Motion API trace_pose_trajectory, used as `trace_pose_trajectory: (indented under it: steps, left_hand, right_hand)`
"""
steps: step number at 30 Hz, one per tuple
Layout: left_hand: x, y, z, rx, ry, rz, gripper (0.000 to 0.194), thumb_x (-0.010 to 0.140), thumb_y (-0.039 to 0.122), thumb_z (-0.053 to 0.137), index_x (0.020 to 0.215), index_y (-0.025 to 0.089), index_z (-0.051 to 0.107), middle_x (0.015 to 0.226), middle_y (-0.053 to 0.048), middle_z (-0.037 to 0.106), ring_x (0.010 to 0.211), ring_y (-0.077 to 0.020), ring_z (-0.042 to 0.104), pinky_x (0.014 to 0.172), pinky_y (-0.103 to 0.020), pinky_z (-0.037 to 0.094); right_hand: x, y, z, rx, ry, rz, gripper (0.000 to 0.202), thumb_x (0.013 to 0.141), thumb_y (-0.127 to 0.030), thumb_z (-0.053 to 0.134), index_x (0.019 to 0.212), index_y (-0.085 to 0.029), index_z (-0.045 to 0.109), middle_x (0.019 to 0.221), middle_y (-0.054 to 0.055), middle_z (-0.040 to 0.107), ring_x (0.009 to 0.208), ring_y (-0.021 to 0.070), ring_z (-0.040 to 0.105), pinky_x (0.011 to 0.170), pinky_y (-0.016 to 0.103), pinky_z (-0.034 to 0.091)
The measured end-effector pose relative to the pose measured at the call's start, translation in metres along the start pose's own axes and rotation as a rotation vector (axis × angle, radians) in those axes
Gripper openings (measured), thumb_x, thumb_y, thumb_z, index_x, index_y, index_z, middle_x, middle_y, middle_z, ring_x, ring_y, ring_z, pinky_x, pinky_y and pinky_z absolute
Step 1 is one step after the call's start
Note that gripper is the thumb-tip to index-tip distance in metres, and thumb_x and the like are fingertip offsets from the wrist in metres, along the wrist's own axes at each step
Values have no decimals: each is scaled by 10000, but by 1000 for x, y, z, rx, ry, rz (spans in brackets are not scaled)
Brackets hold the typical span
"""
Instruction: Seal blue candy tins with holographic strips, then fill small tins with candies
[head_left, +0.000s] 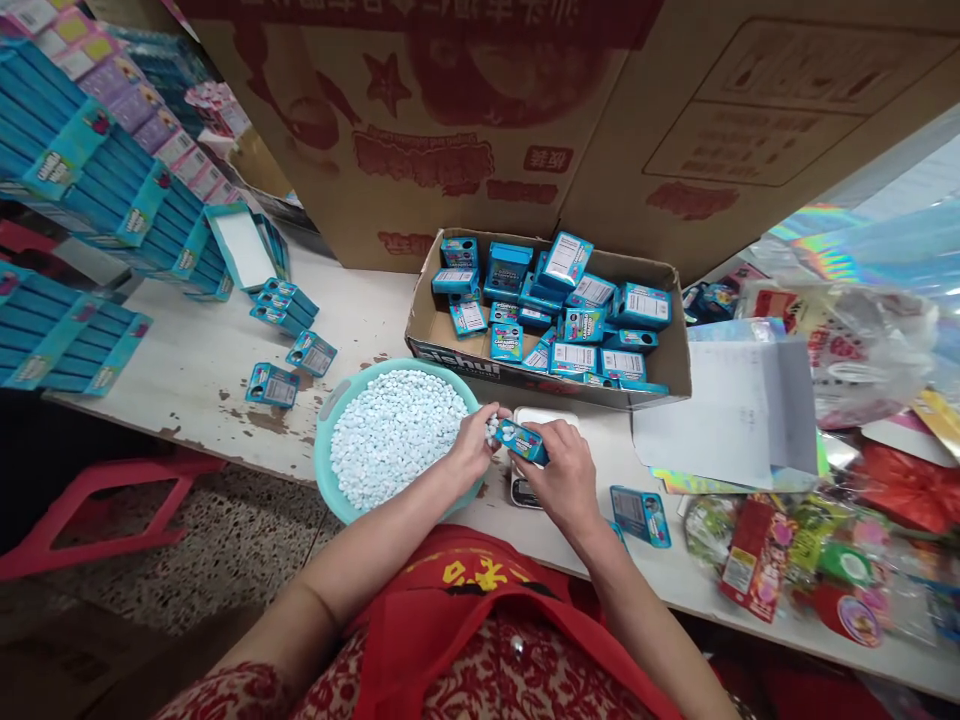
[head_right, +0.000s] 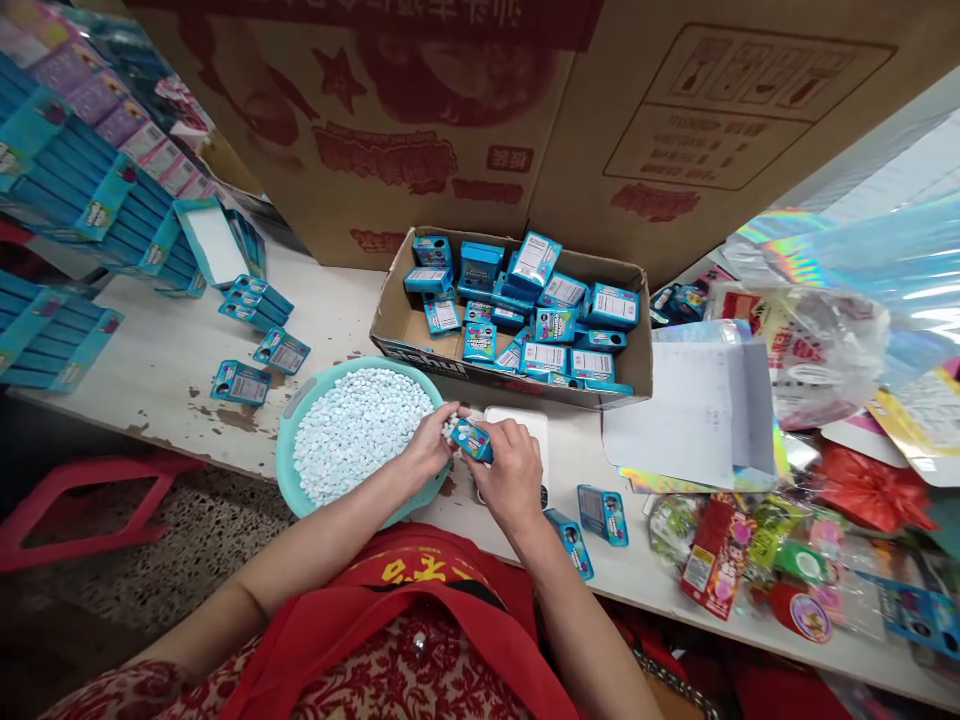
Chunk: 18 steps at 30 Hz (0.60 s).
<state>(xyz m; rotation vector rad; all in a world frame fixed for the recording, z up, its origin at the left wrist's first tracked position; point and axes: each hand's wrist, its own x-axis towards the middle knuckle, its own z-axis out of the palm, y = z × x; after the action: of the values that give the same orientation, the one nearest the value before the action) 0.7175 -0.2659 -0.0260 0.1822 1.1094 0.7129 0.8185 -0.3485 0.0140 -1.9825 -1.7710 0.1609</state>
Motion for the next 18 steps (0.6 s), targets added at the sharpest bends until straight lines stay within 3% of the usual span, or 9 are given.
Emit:
trace_pose_trajectory:
  steps: [7,14,18]
  left_hand:
    - [-1,-6,6,75,22,-8,183,584,267,716,597,124,602,588,10,548,491,-64,459,456,-201,290]
    - [-11,4,5,155,-150,-4,336,585,385,793,679,116,613,634,-3,556,473,-39,443,407,-170,231]
    - [-11,11,0,131,-151,-61,364,645,437,747,651,110,587,548,11,497,426,-38,416,384,-162,228]
  right_hand:
    - [-8,8,7,6,-20,40,219,811,-297,588,1008,-207,619,842,59,577,817,238,509,669,325,387]
    - [-13,18,0,222,55,170,256,784,-375,623,990,-223,623,861,51,579,822,227,552,704,333,439]
    - [-14,20,-6,359,101,242,282,765,-400,651,982,-222,623,861,36,582,811,204,576,710,317,453]
